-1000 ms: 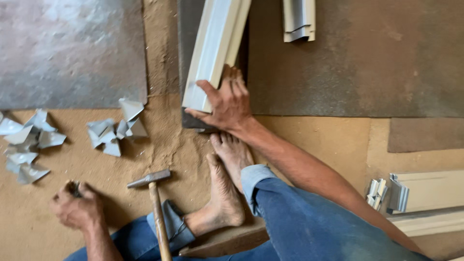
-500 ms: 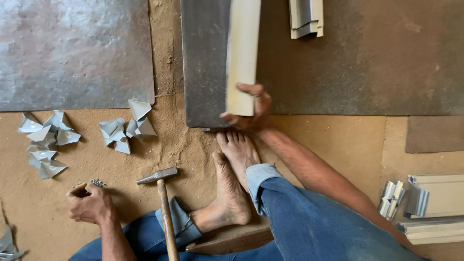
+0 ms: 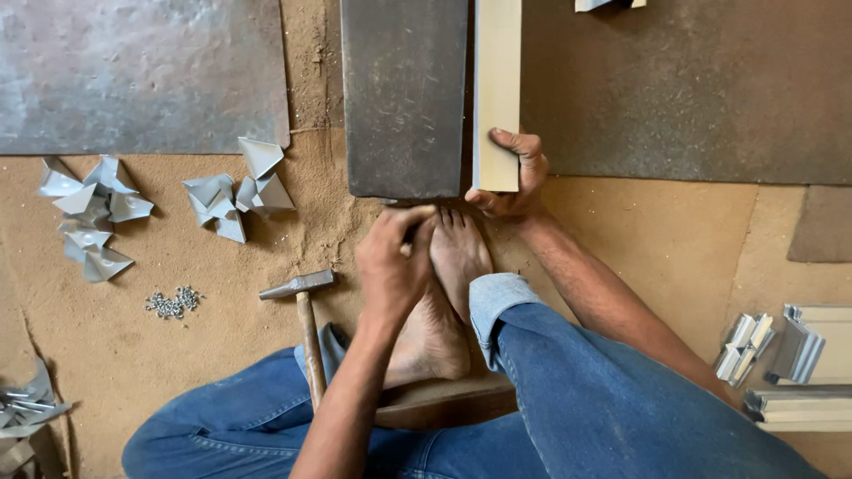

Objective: The person sits on the workshop floor and hammers rivets into long aluminum channel profiles placed on a metal anvil block. They pick rivets from a pile on the floor, position each rivet in a hole in the profile, and strike it with a hammer, working along the length of the profiles one at a time.

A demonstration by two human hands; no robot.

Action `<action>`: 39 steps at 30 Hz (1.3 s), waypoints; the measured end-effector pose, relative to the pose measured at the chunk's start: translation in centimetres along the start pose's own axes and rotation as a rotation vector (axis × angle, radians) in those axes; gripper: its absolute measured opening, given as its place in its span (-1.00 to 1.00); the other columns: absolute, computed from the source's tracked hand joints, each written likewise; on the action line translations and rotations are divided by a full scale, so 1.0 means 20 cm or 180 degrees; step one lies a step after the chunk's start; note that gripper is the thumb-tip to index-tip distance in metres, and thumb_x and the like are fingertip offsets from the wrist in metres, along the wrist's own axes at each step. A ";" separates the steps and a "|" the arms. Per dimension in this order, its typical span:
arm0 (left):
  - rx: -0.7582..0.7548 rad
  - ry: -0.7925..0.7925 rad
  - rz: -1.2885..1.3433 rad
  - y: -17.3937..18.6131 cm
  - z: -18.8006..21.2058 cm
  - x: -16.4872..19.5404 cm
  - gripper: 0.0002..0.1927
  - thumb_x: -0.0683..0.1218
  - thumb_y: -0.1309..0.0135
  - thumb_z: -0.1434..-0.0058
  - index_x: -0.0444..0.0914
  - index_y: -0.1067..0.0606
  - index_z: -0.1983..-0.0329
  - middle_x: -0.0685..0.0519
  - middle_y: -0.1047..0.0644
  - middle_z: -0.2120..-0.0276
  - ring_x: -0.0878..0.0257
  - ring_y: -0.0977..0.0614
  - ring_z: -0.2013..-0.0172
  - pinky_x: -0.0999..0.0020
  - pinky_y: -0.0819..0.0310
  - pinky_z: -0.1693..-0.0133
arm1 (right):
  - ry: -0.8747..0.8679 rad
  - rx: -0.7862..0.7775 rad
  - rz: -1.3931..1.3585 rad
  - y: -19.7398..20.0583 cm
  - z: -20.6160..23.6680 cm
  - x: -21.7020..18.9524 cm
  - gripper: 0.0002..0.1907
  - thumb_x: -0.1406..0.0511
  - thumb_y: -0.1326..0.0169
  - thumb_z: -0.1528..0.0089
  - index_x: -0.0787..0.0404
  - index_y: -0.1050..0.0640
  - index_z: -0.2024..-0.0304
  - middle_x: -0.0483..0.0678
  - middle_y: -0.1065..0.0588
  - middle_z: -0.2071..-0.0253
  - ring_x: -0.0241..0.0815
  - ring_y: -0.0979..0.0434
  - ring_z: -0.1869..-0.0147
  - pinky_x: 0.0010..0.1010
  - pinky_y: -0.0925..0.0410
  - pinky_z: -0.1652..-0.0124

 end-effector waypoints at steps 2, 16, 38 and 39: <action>0.0171 -0.0200 -0.0317 -0.05 -0.08 0.06 -0.86 -0.13 -0.25 -0.34 -0.23 -0.57 0.09 0.02 -0.55 0.29 0.21 -0.61 0.35 0.33 -0.53 0.34 | -0.0030 -0.0087 -0.0023 0.00 0.03 0.02 -0.14 -0.23 -0.26 -0.18 0.19 -0.30 -0.21 0.01 -0.50 0.10 -0.25 -0.60 0.07 -0.39 -0.54 0.11; -0.0559 0.0828 -0.2783 0.38 0.53 -0.35 -0.35 0.10 -0.28 -0.04 -0.27 -0.42 -0.14 -0.26 -0.53 0.00 -0.13 -0.59 0.10 0.05 -0.57 0.22 | 0.0524 -0.0248 0.0483 -0.20 0.01 -0.14 -0.23 -0.16 -0.33 -0.20 0.02 -0.31 -0.24 0.44 -0.35 -0.30 0.38 -0.46 -0.37 0.12 -0.48 -0.29; -0.0969 0.0955 -0.0961 0.30 0.44 0.05 -0.68 0.04 -0.03 -0.40 -0.32 -0.41 0.03 -0.33 -0.56 0.43 -0.30 -0.59 0.40 -0.15 -0.42 0.38 | 0.0465 -0.0333 0.0464 -0.21 0.04 -0.17 -0.25 -0.07 -0.39 -0.19 -0.07 -0.35 -0.29 0.38 -0.35 -0.35 0.47 -0.32 -0.48 0.14 -0.36 -0.37; -0.0684 0.0424 -0.0757 0.34 0.44 0.14 -0.68 0.03 -0.01 -0.37 -0.33 -0.40 0.03 -0.33 -0.55 0.41 -0.30 -0.59 0.42 -0.13 -0.44 0.40 | 0.0443 -0.0315 0.0473 -0.21 0.05 -0.17 -0.25 -0.08 -0.38 -0.18 -0.08 -0.34 -0.29 0.38 -0.35 -0.35 0.47 -0.31 -0.47 0.15 -0.35 -0.37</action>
Point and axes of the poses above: each hand's wrist, its own z-axis away from the middle knuckle, its own y-axis out of the back of the hand, x = y × z, the point moved 10 cm from there along -z, towards the middle knuckle
